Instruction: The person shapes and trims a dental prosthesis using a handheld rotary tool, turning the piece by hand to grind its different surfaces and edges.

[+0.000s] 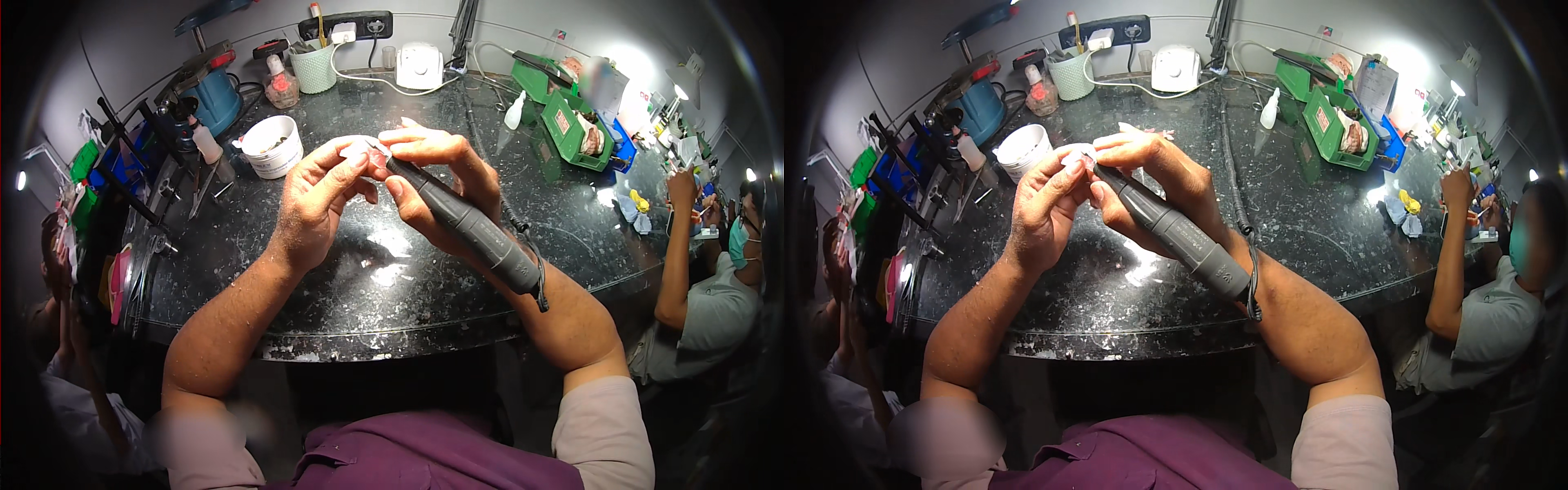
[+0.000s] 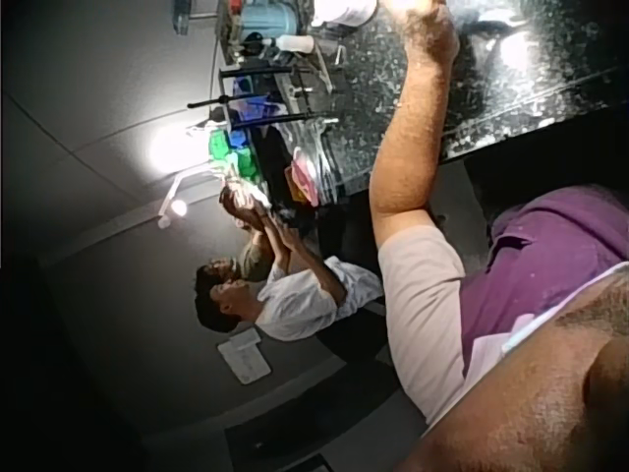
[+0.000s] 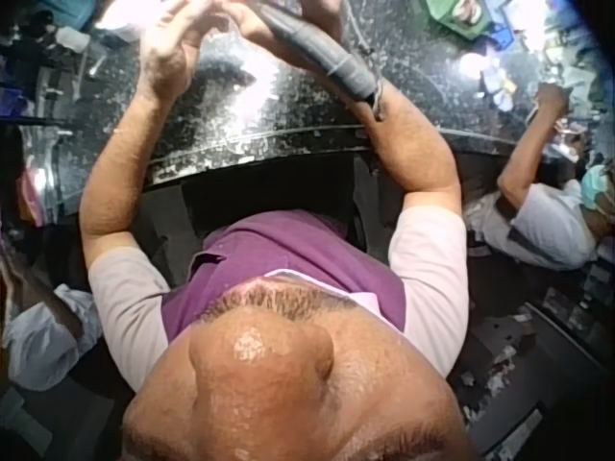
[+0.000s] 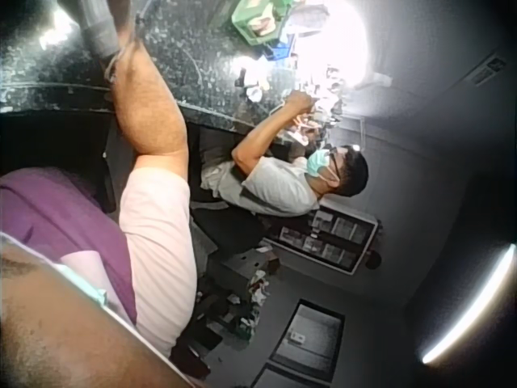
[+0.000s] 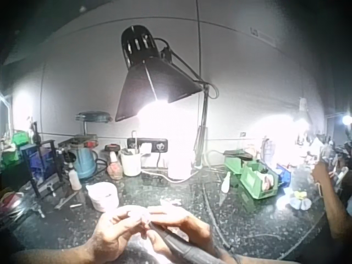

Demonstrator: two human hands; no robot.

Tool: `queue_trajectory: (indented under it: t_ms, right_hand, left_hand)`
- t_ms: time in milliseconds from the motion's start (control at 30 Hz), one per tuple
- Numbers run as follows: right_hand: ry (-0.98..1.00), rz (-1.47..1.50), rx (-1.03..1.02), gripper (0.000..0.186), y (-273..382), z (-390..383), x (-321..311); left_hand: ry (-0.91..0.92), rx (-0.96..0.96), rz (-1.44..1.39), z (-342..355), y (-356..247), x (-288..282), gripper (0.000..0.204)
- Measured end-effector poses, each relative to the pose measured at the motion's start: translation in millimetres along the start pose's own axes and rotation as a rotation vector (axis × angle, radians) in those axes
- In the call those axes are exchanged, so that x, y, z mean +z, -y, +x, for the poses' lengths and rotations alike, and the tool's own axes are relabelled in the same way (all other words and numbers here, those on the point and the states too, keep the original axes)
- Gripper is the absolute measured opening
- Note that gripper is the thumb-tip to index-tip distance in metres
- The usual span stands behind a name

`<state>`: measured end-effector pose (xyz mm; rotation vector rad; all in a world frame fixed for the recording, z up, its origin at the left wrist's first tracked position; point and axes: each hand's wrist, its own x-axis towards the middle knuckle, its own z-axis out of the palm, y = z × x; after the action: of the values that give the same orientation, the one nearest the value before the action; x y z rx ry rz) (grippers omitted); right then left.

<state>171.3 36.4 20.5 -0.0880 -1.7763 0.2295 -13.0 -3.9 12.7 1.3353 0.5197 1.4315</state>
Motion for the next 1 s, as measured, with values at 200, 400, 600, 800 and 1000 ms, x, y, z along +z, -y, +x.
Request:
queue_trajectory:
  t_ms: [200,400,600,800,1000]
  right_hand:
    - [0.068,-0.002,0.026,0.032,1.5,-0.5,-1.8]
    - [0.084,-0.013,0.017,0.033,2.3,0.2,-1.9]
    - [0.082,-0.02,0.014,0.033,3.0,-0.3,-2.0]
    - [0.089,-0.049,0.038,0.033,1.3,-1.8,-1.8]
    - [0.073,-0.013,0.065,0.032,-0.6,-3.0,-0.2]
  left_hand:
    - [-0.062,-0.013,-0.021,-0.7,3.6,2.1,0.025]
    - [-0.061,-0.01,-0.059,-1.3,5.1,1.3,0.025]
    - [-0.068,0.005,-0.009,0.1,3.8,4.3,0.026]
    - [-0.114,0.006,0.093,1.0,4.2,7.3,0.026]
    - [-0.131,0.005,0.161,1.2,3.0,6.0,0.025]
